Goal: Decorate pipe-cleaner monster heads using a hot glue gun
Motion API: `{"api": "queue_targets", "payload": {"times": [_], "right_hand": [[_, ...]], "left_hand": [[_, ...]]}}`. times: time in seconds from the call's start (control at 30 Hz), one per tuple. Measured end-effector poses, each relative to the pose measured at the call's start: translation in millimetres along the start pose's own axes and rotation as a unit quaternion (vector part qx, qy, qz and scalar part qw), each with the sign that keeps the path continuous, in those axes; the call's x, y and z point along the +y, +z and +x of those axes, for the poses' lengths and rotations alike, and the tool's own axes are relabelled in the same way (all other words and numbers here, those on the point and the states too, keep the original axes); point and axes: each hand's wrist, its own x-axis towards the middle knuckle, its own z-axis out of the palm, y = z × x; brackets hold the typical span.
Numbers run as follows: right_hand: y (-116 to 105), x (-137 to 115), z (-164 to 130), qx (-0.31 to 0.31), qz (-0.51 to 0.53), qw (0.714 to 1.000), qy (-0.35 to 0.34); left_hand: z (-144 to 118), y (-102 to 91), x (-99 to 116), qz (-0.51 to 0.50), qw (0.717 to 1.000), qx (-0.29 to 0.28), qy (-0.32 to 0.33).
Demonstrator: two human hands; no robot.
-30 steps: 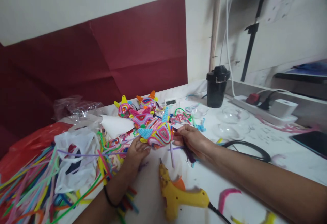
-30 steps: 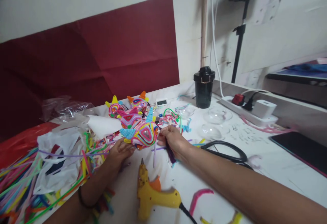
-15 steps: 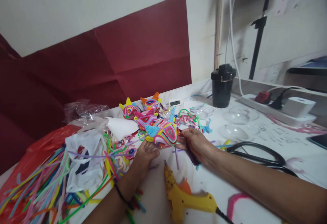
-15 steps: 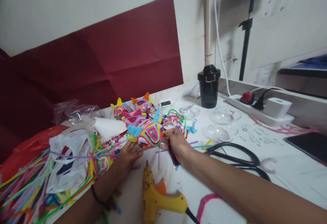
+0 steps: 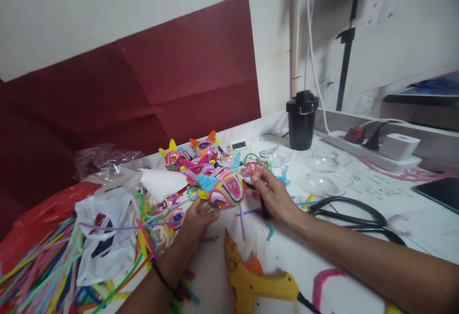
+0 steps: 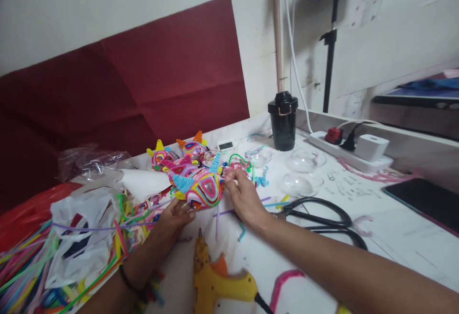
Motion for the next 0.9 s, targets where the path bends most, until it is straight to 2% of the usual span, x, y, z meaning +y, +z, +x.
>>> {"api": "queue_targets", "payload": {"times": [0.13,0.2,0.43,0.9], "right_hand": [[-1.0,-10.3,-3.6,-0.079,-0.114,0.979,-0.146],[0.0,-8.4,-3.6,-0.096,-0.169,0.966,-0.172],[0.0,6.0,1.6,-0.110,-0.202,0.961,-0.155],[1.5,10.6,-0.2,-0.100,-0.186,0.964,-0.159]], "left_hand": [[-0.8,0.7,-2.0,0.002,1.000,0.004,0.006],[-1.2,1.9,-2.0,0.008,1.000,0.008,0.007],[2.5,3.8,-3.9,0.037,0.998,0.042,0.003],[-1.5,18.2,-2.9,-0.042,0.998,0.039,0.019]]}}
